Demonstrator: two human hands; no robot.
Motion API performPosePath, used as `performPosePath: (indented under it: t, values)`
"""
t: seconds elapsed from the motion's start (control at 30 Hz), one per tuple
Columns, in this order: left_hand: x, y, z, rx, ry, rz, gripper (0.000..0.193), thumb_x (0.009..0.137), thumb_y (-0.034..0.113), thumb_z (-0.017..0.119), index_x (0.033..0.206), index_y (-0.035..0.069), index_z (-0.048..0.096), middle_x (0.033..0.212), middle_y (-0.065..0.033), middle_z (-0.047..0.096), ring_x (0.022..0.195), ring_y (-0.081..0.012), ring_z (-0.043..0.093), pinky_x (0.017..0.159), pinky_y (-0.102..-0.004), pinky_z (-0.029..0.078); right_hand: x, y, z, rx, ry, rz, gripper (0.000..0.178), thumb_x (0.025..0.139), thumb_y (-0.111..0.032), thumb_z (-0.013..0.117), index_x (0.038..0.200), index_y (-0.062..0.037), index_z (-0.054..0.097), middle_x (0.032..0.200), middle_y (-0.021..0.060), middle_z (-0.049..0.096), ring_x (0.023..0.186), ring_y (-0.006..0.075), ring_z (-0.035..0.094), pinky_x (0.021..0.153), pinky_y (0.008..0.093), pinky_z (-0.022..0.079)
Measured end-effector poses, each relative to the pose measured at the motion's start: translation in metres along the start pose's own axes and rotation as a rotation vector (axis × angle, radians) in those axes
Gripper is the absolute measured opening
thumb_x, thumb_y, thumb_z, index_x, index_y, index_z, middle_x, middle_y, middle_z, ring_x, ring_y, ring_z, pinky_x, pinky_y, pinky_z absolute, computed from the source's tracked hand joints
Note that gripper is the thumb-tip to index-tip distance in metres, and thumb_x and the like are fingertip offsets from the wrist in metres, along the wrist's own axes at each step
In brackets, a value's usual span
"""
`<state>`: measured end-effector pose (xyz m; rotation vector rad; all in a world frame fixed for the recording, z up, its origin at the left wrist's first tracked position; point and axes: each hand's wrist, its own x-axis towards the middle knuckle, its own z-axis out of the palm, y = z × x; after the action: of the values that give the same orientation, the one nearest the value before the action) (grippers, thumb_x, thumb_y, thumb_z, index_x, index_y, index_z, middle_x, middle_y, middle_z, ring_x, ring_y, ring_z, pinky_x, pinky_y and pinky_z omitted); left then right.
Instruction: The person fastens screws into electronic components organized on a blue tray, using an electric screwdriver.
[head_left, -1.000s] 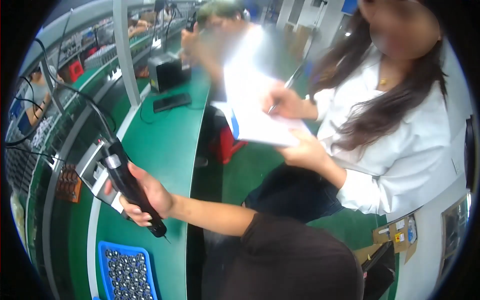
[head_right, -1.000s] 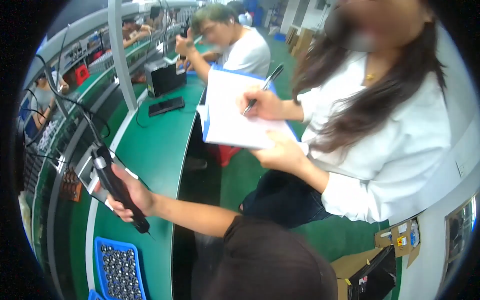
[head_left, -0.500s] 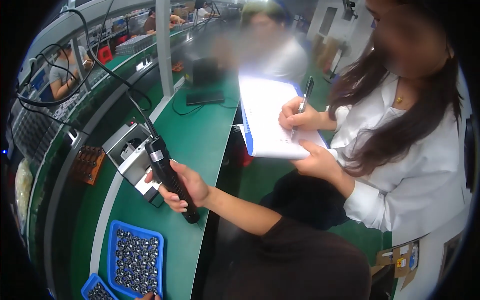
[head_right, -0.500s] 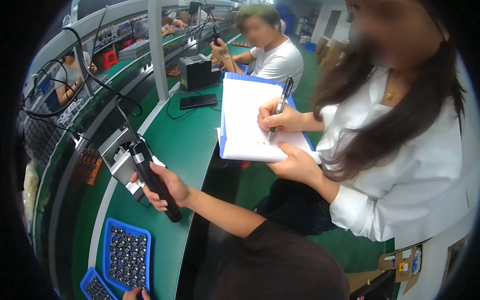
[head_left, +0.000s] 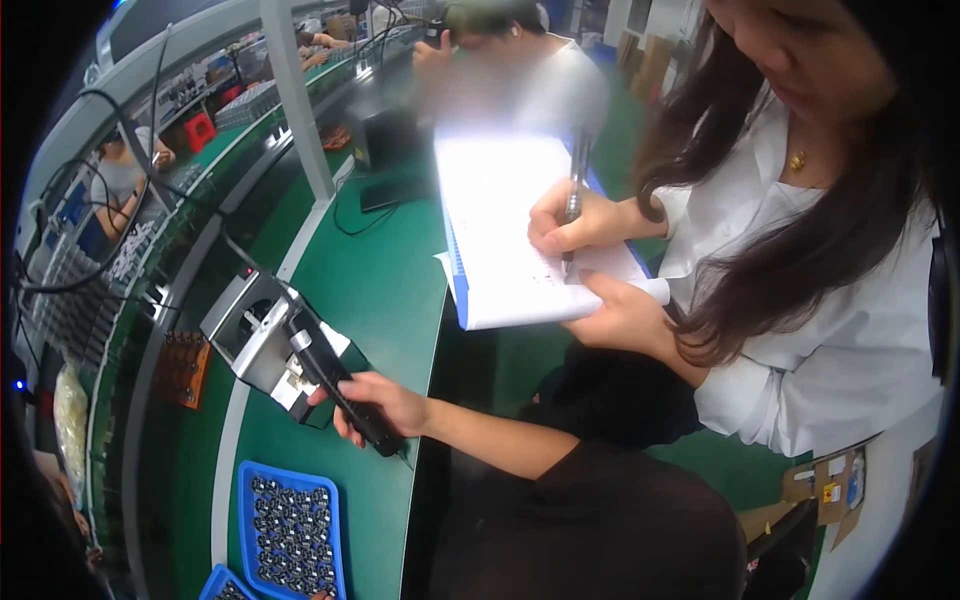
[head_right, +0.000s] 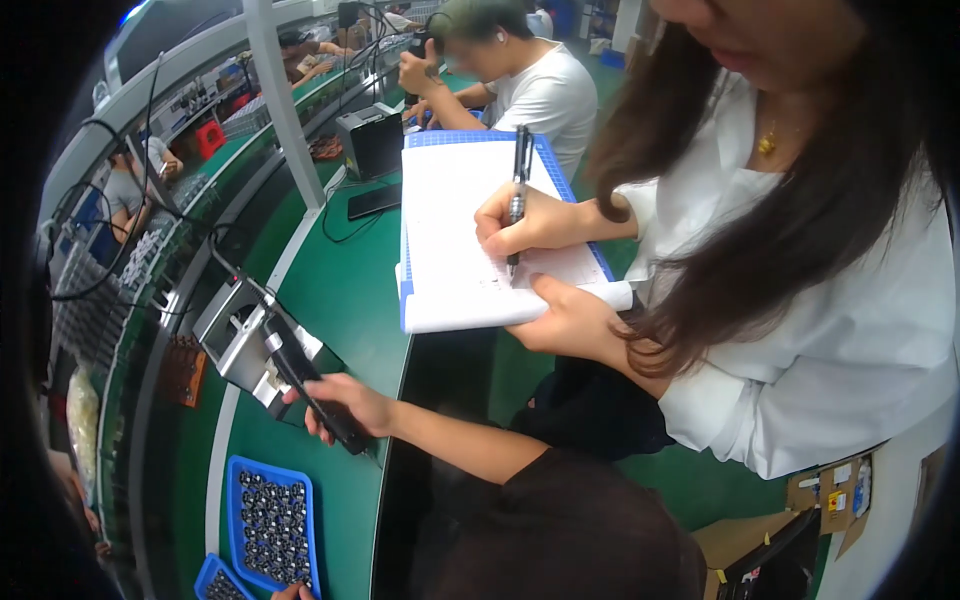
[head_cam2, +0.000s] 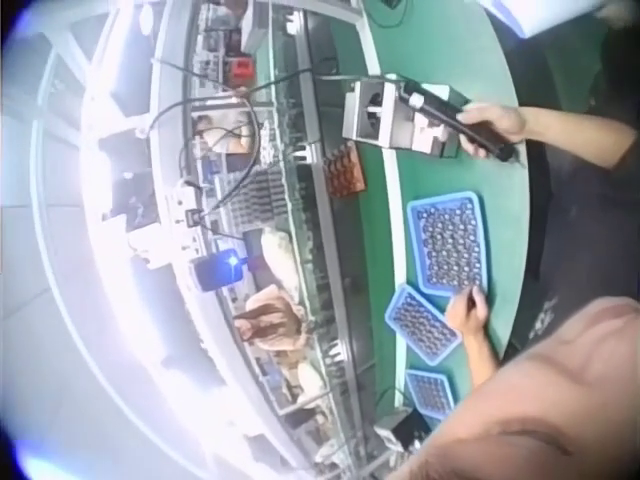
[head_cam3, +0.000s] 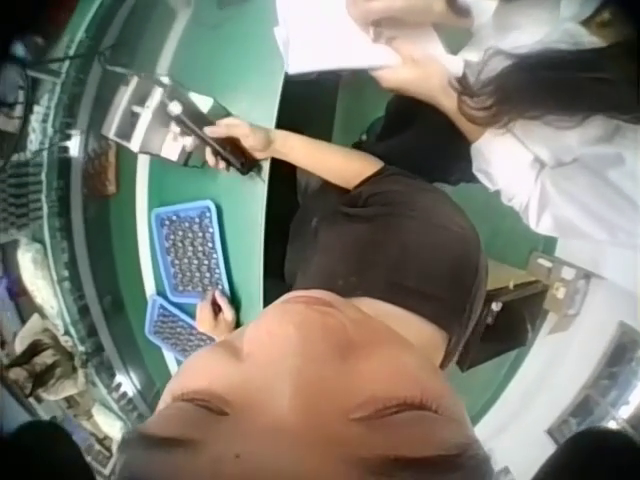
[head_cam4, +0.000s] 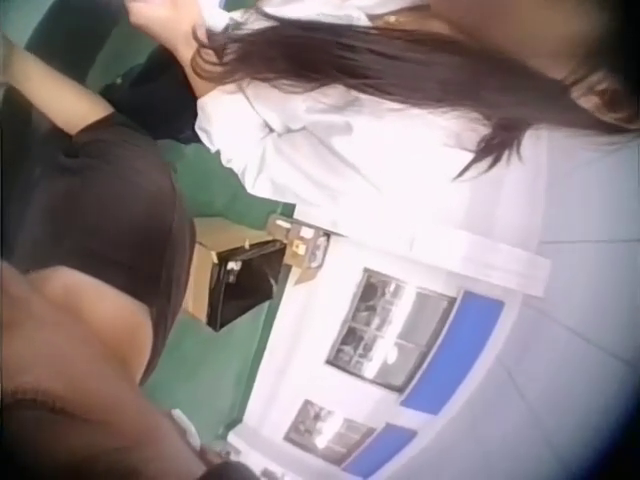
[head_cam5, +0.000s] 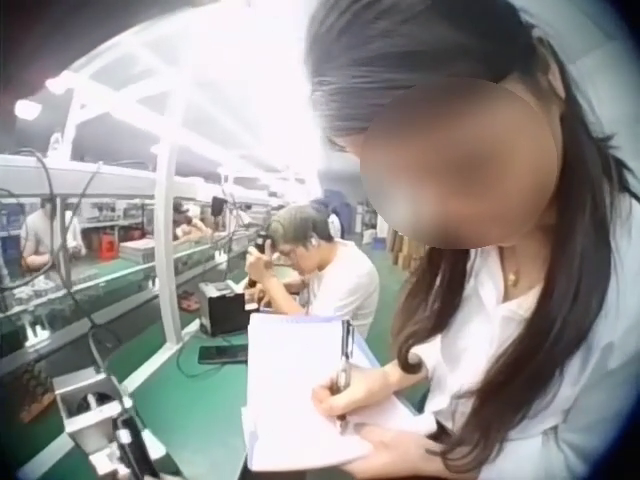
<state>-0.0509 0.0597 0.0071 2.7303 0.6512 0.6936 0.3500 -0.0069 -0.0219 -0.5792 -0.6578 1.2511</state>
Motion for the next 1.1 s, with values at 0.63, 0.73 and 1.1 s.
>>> performPosePath:
  t: [0.63, 0.73, 1.1]
  values:
    - [-0.013, -0.007, 0.002, 0.006, -0.087, -0.121, 0.018, 0.094, 0.019, 0.068, 0.098, 0.001, 0.065, 0.073, -0.0136, 0.064, 0.058, -0.0223, 0.059, 0.055, -0.0332, 0.048, -0.002, -0.009, 0.008, -0.179, 0.067, 0.024, 0.037, 0.101, -0.036, 0.058, 0.117, -0.0027, 0.06, 0.073, 0.0057, 0.064, 0.057, 0.0104, 0.063, 0.053, 0.0241, 0.052]
    - [-0.011, 0.001, 0.002, 0.048, -0.058, -0.185, 0.019, 0.095, 0.02, 0.066, 0.099, 0.001, 0.066, 0.074, -0.0143, 0.066, 0.059, -0.0235, 0.061, 0.056, -0.0344, 0.049, 0.0, -0.008, 0.007, -0.174, 0.089, 0.016, 0.04, 0.098, -0.038, 0.062, 0.113, -0.0015, 0.06, 0.072, 0.0079, 0.065, 0.055, 0.0127, 0.063, 0.053, 0.0263, 0.053]
    - [-0.007, -0.003, 0.0, -0.02, -0.019, -0.276, 0.017, 0.094, 0.019, 0.068, 0.09, 0.003, 0.066, 0.072, -0.014, 0.067, 0.058, -0.0239, 0.064, 0.054, -0.0348, 0.05, 0.005, -0.003, 0.004, -0.199, 0.094, 0.034, 0.037, 0.102, -0.034, 0.056, 0.119, -0.0011, 0.058, 0.073, 0.0072, 0.064, 0.058, 0.0116, 0.062, 0.056, 0.0258, 0.053]
